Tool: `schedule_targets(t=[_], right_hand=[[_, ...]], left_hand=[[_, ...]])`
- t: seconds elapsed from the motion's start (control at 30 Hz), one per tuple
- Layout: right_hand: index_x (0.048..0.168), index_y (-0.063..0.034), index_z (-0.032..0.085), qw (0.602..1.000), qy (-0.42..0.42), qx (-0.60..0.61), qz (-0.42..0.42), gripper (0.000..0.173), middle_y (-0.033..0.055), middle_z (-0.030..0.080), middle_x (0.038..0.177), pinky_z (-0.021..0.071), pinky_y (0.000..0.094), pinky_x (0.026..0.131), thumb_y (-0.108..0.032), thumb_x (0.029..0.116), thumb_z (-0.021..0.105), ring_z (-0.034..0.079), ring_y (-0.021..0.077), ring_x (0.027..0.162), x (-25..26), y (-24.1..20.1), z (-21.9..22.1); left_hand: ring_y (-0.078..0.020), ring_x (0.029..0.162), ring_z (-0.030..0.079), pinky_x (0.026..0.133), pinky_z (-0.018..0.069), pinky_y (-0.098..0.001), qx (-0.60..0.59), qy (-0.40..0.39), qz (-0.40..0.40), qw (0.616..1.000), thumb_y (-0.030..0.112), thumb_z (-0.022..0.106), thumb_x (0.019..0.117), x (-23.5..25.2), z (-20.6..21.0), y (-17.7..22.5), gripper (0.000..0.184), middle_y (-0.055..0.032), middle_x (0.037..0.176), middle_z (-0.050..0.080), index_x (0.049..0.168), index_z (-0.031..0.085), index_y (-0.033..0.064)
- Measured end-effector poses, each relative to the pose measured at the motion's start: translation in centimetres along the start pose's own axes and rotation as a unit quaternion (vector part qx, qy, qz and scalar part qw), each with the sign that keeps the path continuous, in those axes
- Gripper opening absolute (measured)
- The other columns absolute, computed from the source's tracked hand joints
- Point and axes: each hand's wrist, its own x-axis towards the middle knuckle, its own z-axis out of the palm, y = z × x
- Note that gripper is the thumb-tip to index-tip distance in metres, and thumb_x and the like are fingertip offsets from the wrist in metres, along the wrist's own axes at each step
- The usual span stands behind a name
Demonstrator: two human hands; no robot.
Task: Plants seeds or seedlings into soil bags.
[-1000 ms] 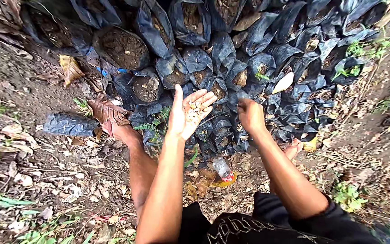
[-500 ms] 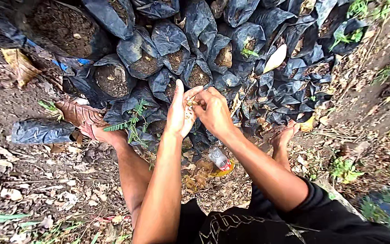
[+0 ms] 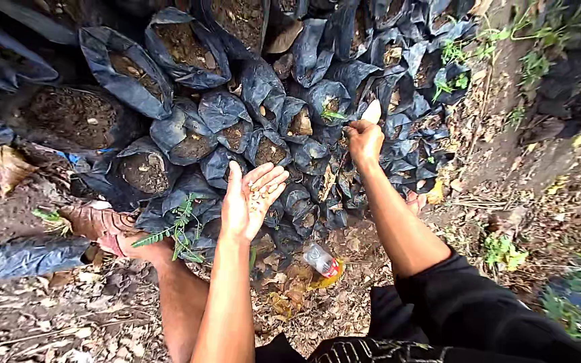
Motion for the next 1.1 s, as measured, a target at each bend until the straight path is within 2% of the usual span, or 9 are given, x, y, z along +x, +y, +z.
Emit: schedule_targets(t=[0.23,0.33,0.5,0.63,0.7,0.77,0.9,1.0,1.1], right_hand=[[0.101,0.0003,0.069,0.997,0.027,-0.069,0.019,0.015,0.0209,0.072,0.102,0.0528,0.0552,0.090,-0.007,0.0946,0.058,0.070,0.0360,0.103,-0.4,-2.4,2.9],[0.099,0.0006,0.069,0.995,0.040,-0.082,0.027,0.016,0.0226,0.071,0.104,0.0515,0.0560,0.093,-0.004,0.0937,0.055,0.069,0.0373,0.106,-0.2,-2.9,3.4],[0.108,-0.0004,0.072,0.997,0.034,-0.074,0.013,0.021,0.0271,0.070,0.112,0.0501,0.0663,0.093,-0.008,0.0919,0.061,0.066,0.0458,0.109,-0.1,-2.8,4.3],[0.123,0.0018,0.069,0.982,-0.128,-0.135,0.011,0.031,0.0287,0.065,0.128,0.0454,0.0616,0.106,-0.010,0.0960,0.059,0.061,0.0439,0.124,-0.2,-4.2,0.8],[0.133,0.0008,0.065,0.980,-0.153,-0.125,-0.024,0.039,0.0290,0.062,0.133,0.0442,0.0609,0.109,-0.012,0.0962,0.061,0.058,0.0441,0.128,-2.6,-4.5,-1.2],[0.138,-0.0012,0.063,0.987,-0.124,-0.068,-0.076,0.042,0.0267,0.062,0.133,0.0484,0.0591,0.104,-0.011,0.0968,0.063,0.062,0.0416,0.120,-7.0,-4.6,-1.6],[0.119,-0.0062,0.073,0.967,-0.135,0.072,-0.206,0.026,0.0145,0.068,0.117,0.0582,0.0467,0.087,-0.007,0.0947,0.066,0.068,0.0257,0.100,-14.8,-6.2,-0.4],[0.106,-0.0076,0.077,0.945,-0.171,0.136,-0.243,0.015,0.0060,0.073,0.100,0.0616,0.0357,0.079,-0.007,0.0937,0.069,0.071,0.0140,0.087,-17.7,-7.4,1.6],[0.106,-0.0088,0.077,0.949,-0.186,0.107,-0.231,0.015,0.0058,0.072,0.100,0.0610,0.0379,0.077,-0.011,0.0923,0.072,0.070,0.0151,0.084,-18.6,-8.3,3.0]], left_hand=[[-0.0300,0.127,0.063,0.108,0.0509,-0.0459,-0.018,0.005,-0.003,1.000,0.066,0.011,0.1053,-0.4,-0.2,0.9,0.085,-0.0182,0.134,0.065,0.139,0.055,0.0012],[-0.0300,0.127,0.063,0.108,0.0512,-0.0460,-0.018,0.003,-0.002,1.000,0.066,0.011,0.1050,-0.8,-0.4,1.4,0.085,-0.0182,0.134,0.065,0.140,0.054,0.0017],[-0.0358,0.123,0.064,0.107,0.0521,-0.0485,-0.027,0.017,0.018,0.999,0.061,0.009,0.1069,-1.4,-1.4,1.0,0.085,-0.0256,0.133,0.064,0.143,0.047,-0.0065],[-0.0342,0.124,0.064,0.105,0.0530,-0.0481,-0.032,0.020,0.000,0.999,0.062,0.007,0.1059,-1.4,-0.5,0.9,0.088,-0.0234,0.132,0.065,0.142,0.049,-0.0056],[-0.0324,0.125,0.063,0.105,0.0529,-0.0469,-0.031,0.005,0.000,1.000,0.064,0.004,0.1047,-1.5,0.0,1.2,0.089,-0.0221,0.135,0.064,0.144,0.047,-0.0040],[-0.0323,0.125,0.063,0.105,0.0517,-0.0464,-0.037,0.004,0.005,0.999,0.065,0.003,0.1038,-1.5,-0.2,1.1,0.091,-0.0230,0.135,0.063,0.143,0.047,-0.0047],[-0.0302,0.127,0.062,0.108,0.0497,-0.0465,-0.040,-0.022,0.006,0.999,0.072,0.007,0.1007,-1.1,-0.6,0.4,0.096,-0.0201,0.137,0.063,0.145,0.048,-0.0019],[-0.0209,0.113,0.068,0.096,0.0561,-0.0373,-0.006,-0.022,0.007,1.000,0.072,0.005,0.1005,-1.0,-0.4,-0.1,0.093,-0.0123,0.129,0.068,0.139,0.057,0.0052],[-0.0185,0.109,0.069,0.088,0.0578,-0.0337,0.019,-0.018,0.008,1.000,0.075,0.007,0.0991,-0.8,-0.5,-0.8,0.093,-0.0108,0.127,0.069,0.136,0.061,0.0093]])
